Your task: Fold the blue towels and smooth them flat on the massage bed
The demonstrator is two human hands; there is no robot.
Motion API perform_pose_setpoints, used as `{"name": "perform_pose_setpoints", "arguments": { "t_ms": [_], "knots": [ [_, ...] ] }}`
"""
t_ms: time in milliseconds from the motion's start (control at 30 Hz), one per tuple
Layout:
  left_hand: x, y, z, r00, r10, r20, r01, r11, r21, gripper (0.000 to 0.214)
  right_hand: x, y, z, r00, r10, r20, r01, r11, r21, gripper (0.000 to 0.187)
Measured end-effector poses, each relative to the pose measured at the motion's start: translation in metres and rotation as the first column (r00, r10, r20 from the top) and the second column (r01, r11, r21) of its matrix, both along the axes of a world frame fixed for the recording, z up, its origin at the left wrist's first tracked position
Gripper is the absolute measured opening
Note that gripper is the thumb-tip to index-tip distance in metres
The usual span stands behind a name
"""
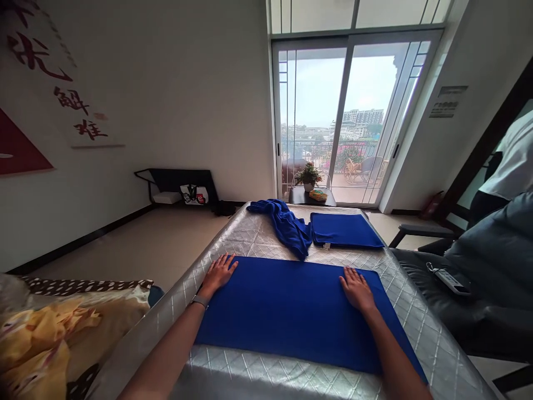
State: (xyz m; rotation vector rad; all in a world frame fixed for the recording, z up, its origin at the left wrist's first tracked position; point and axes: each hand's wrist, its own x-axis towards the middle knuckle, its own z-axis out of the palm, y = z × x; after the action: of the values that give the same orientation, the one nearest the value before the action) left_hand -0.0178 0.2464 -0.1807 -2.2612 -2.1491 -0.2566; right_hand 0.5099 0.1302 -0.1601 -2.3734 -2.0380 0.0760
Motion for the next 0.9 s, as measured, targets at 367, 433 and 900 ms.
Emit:
{"name": "perform_pose_setpoints", "arguments": {
  "t_ms": [367, 433, 900],
  "knots": [
    [0.002, 0.0, 0.004, 1.0, 0.018, 0.008, -0.018, 1.0, -0.002, 0.06, 0.046, -0.009, -0.01, 0.958, -0.287, -0.022, 0.288, 0.955, 0.067, 0.068],
    [0.002, 0.002, 0.001, 1.0, 0.022, 0.015, -0.022, 0.999, 0.023, 0.06, 0.046, -0.008, -0.011, 0.957, -0.29, -0.028, 0.291, 0.954, 0.068, 0.069],
    [0.006, -0.002, 0.008, 0.998, 0.045, 0.05, -0.046, 0.999, 0.014, 0.057, 0.064, -0.001, -0.033, 0.96, -0.263, -0.094, 0.274, 0.951, 0.145, 0.074]
  ]
}}
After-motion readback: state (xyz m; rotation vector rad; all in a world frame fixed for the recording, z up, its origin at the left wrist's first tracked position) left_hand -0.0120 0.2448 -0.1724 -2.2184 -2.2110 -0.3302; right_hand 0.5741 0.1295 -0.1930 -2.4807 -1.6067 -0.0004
